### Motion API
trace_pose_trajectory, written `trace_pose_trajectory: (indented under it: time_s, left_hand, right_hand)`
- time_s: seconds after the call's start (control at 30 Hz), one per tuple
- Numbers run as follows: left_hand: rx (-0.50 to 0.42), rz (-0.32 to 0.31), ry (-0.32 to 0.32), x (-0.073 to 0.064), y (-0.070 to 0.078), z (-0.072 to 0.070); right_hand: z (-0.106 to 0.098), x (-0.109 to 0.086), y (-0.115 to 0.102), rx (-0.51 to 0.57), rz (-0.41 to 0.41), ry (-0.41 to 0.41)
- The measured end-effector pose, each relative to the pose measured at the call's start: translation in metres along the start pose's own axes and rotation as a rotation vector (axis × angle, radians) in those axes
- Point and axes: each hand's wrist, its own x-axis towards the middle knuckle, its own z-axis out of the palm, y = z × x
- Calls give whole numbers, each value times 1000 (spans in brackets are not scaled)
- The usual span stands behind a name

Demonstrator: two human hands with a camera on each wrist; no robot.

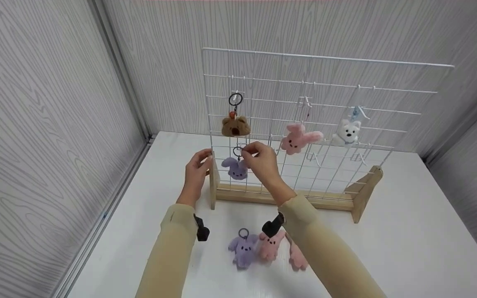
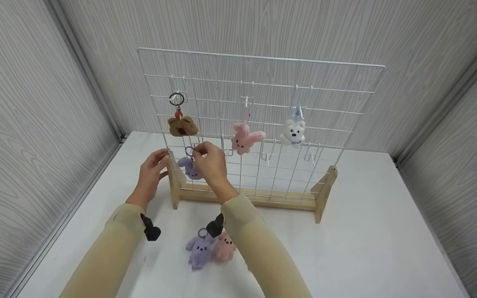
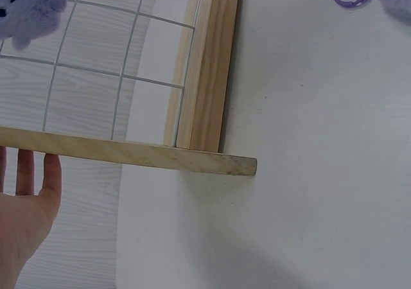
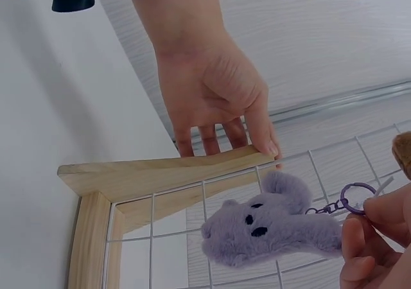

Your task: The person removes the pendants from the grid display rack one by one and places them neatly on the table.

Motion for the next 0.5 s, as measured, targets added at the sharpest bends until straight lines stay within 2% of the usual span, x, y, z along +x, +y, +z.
trace_pose_trajectory:
  time_s: [0.37,0.5]
  left_hand:
    - [-18,5,9,1,1,0]
    - [2,6,7,0,1,0]
  right_hand:
    - [-5,-12,-7,55,-3,-51]
    - [-7,-16,-8,70,-11,-63]
